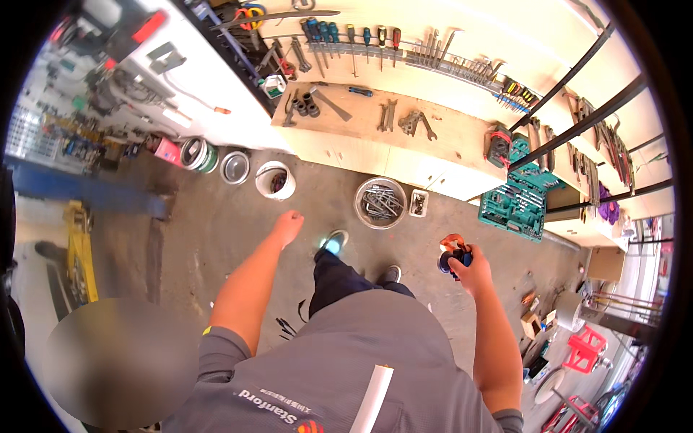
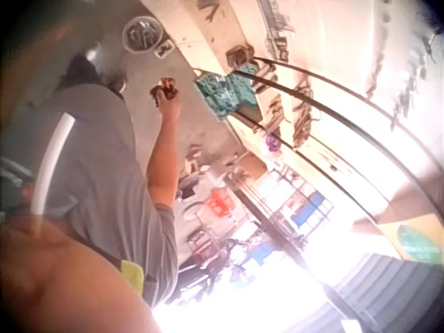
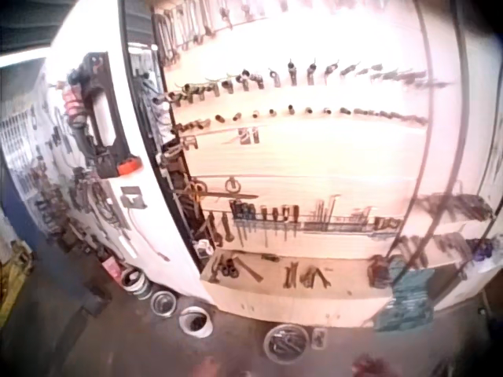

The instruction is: The person removes a screw from a car door panel, retrieves a flashlight and screwdriver, and uses them to inspect and pry at the door handle area. They then unwrap a new door handle assembly and examine it closely.

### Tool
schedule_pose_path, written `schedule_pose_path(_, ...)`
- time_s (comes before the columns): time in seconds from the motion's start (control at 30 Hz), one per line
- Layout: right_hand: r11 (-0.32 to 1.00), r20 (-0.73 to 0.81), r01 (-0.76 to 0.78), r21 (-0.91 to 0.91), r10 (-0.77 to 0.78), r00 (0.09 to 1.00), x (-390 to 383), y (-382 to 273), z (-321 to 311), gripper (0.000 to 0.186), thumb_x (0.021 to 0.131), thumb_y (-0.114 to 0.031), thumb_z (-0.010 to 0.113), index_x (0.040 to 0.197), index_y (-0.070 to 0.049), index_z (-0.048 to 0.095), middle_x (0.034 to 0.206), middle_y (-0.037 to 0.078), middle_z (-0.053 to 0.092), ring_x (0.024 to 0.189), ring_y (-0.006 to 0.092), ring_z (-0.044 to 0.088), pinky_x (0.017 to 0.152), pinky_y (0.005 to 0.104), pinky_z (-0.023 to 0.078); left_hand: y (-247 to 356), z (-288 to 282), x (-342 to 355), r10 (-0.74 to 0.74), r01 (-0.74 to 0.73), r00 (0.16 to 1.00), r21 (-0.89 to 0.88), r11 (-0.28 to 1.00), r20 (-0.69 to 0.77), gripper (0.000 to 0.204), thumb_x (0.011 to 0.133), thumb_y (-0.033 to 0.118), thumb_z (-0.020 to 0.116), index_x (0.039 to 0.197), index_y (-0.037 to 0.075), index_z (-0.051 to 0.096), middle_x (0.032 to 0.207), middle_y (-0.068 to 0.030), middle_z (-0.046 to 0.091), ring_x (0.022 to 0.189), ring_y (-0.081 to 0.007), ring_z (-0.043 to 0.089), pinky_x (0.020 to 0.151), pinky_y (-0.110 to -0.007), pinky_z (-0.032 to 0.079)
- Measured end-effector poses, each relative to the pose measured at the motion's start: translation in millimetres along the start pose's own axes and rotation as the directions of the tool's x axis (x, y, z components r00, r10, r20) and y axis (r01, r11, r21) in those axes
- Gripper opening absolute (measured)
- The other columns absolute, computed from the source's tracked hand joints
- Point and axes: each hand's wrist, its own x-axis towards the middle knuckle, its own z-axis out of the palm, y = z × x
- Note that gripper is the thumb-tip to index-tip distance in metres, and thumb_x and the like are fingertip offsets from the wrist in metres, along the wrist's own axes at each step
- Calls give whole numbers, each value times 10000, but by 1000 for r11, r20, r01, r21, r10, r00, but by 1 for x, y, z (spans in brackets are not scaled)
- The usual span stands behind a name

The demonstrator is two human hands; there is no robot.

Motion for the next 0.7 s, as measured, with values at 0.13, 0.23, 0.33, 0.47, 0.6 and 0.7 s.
schedule_pose_path(0.13,985,-47,-170,11,171,984,3,9,41,531,809,-232,791,1241,2,589,917,146,691,742,207,694,629,358,581,30,-9,110,14,-31,995,171,985,100,429,937,338,594,1221,22,655,1194,-223,687,1133,-388,643,968,-452,504)
schedule_pose_path(0.23,894,-172,-426,-139,401,900,-52,70,81,632,749,-305,819,1242,8,578,992,204,707,807,259,727,646,383,595,38,14,159,-62,-27,958,304,952,279,391,935,323,584,1195,43,667,1186,-214,692,1126,-384,646,959,-454,508)
schedule_pose_path(0.33,754,-133,-639,-153,625,769,-119,68,111,629,727,-286,815,1217,29,577,995,204,708,782,292,735,643,398,608,49,30,193,-24,-140,917,375,916,399,348,925,308,584,1152,61,677,1161,-204,700,1101,-373,655,940,-454,515)
schedule_pose_path(0.47,625,-34,-771,124,779,626,-183,117,160,632,727,-282,799,1219,45,574,1004,221,705,800,298,738,644,400,621,54,36,222,53,-220,885,315,923,463,302,910,290,595,1078,58,689,1109,-209,706,1057,-374,665,903,-455,526)
schedule_pose_path(0.6,687,-135,-725,38,723,678,-177,92,189,643,727,-294,796,1223,51,574,1009,230,705,808,300,739,635,391,620,32,40,242,40,-263,856,367,892,515,287,911,269,589,1066,48,690,1092,-215,708,1052,-388,663,894,-460,530)
schedule_pose_path(0.7,716,-66,-696,-57,693,718,-111,-18,183,647,734,-288,809,1244,36,579,1068,214,693,871,308,713,764,404,577,-5,40,252,-11,-284,842,460,841,539,287,913,259,582,1072,45,690,1093,-219,707,1056,-395,660,899,-466,530)
